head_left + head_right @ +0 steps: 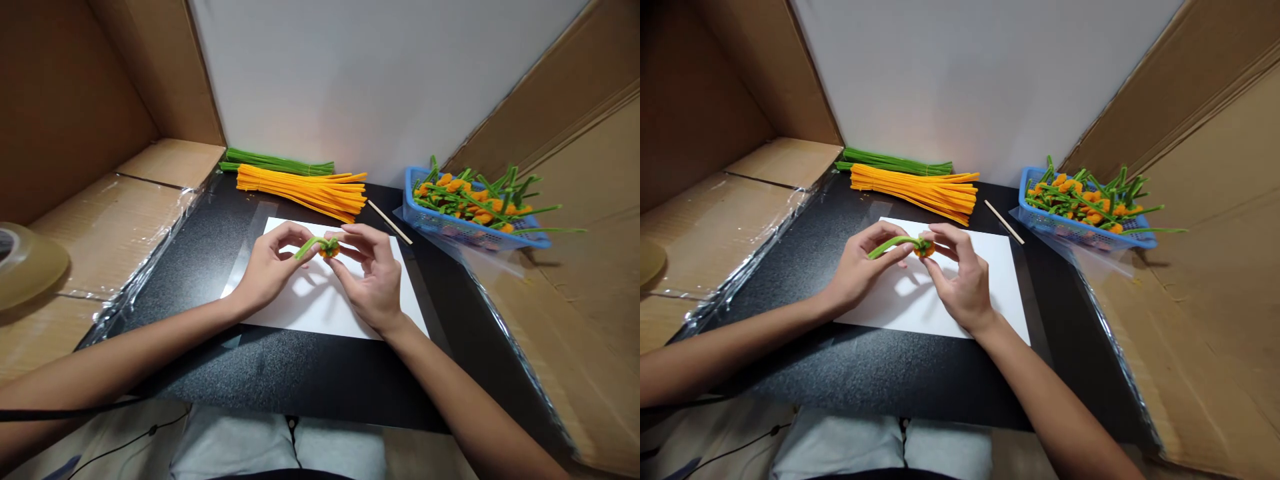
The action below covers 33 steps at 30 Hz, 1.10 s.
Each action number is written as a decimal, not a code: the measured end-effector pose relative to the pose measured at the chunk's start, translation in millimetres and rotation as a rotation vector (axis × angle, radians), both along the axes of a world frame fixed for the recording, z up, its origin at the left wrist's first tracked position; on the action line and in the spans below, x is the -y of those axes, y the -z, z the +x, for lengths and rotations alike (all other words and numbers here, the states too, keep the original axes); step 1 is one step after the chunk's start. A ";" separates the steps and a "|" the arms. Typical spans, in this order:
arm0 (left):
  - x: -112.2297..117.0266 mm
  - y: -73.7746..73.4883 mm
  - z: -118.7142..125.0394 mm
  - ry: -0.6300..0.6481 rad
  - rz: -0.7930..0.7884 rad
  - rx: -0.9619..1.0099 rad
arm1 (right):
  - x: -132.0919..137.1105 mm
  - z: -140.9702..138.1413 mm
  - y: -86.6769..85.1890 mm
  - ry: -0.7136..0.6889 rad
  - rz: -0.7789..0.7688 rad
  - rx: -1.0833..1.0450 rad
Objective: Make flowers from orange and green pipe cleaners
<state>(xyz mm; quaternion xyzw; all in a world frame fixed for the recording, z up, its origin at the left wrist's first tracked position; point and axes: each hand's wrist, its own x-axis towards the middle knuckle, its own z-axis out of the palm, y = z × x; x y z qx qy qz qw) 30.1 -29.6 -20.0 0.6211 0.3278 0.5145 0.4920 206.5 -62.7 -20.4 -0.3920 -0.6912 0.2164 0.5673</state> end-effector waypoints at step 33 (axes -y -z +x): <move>-8.3 2.2 -2.1 0.267 -0.492 0.176 | -8.6 7.1 -0.4 -0.103 -0.162 -0.113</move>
